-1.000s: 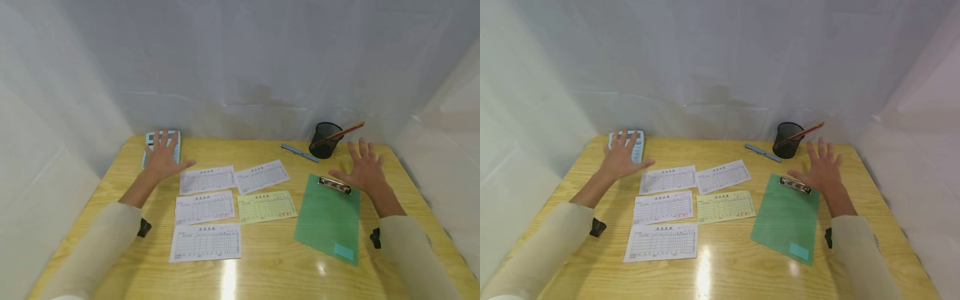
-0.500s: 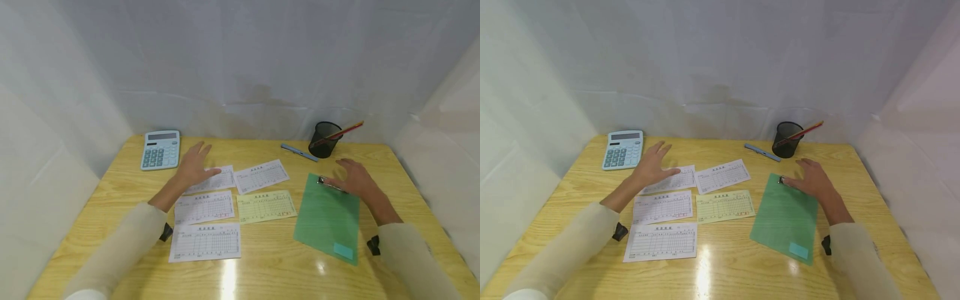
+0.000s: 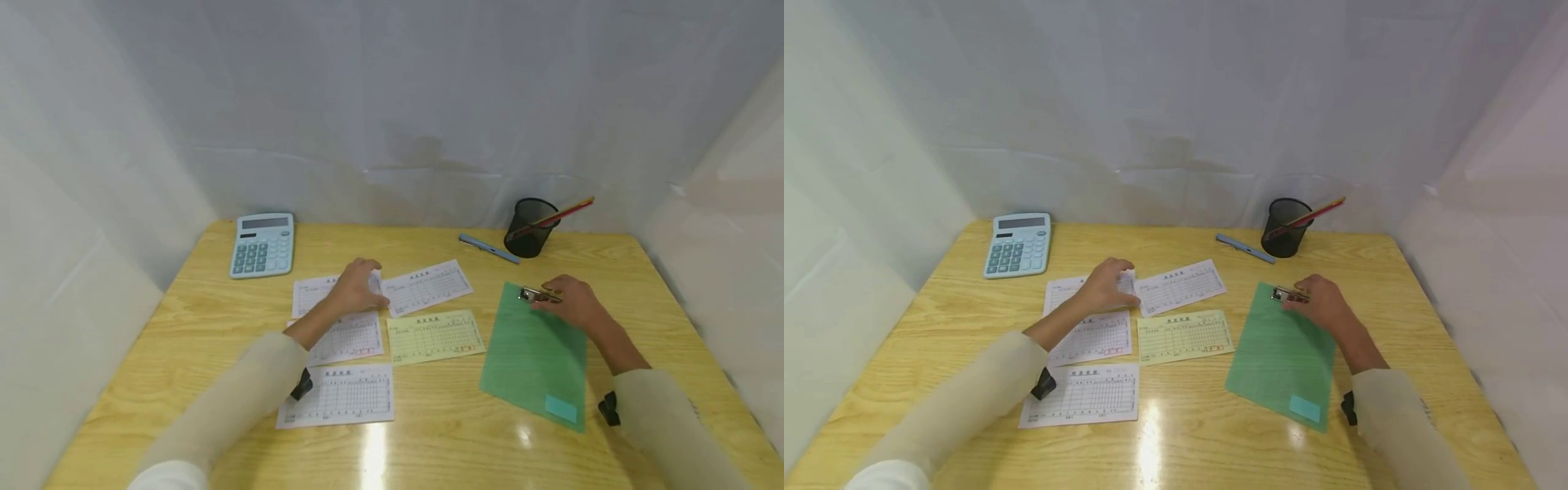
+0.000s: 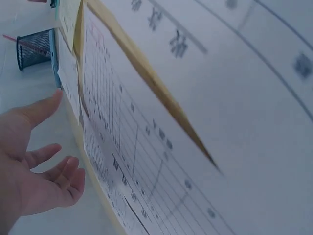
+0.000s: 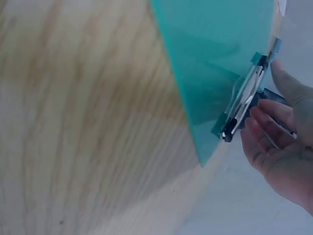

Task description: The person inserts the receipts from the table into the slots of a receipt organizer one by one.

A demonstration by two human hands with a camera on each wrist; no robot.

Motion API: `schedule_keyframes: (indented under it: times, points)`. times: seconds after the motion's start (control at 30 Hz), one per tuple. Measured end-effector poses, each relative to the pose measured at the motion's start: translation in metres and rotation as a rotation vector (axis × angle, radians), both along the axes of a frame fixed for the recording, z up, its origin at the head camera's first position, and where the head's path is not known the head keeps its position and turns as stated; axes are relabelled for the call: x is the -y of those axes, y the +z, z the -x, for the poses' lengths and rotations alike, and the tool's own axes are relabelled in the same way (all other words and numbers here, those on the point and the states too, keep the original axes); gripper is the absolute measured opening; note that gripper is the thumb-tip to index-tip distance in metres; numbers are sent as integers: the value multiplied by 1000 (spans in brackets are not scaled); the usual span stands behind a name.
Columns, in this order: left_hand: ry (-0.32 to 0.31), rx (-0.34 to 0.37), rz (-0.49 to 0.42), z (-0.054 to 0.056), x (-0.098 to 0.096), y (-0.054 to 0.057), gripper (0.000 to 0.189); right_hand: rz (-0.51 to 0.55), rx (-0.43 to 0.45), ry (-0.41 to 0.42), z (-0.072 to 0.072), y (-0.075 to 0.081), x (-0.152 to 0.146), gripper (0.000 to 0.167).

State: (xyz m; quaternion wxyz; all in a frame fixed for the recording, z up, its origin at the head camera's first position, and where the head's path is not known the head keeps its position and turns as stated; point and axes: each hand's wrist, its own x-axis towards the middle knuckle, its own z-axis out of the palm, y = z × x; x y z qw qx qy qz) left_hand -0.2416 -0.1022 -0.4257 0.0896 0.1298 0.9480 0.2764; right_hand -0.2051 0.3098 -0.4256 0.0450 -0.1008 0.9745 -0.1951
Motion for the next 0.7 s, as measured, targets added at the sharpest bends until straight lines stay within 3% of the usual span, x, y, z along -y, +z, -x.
schedule_keyframes:
  times: [0.17, 0.43, 0.7]
  points:
    - [-19, -11, 32, 1, -14, -7, 75, -35, -60, 32, 3, -7, 0, 40]
    - [-18, 15, 140, -1, -31, -9, 72, -49, -73, 30, 5, -10, 2, 25]
    - [-4, 52, 55, -5, -36, -6, 67, -39, -65, 22, 5, -11, 0, 19]
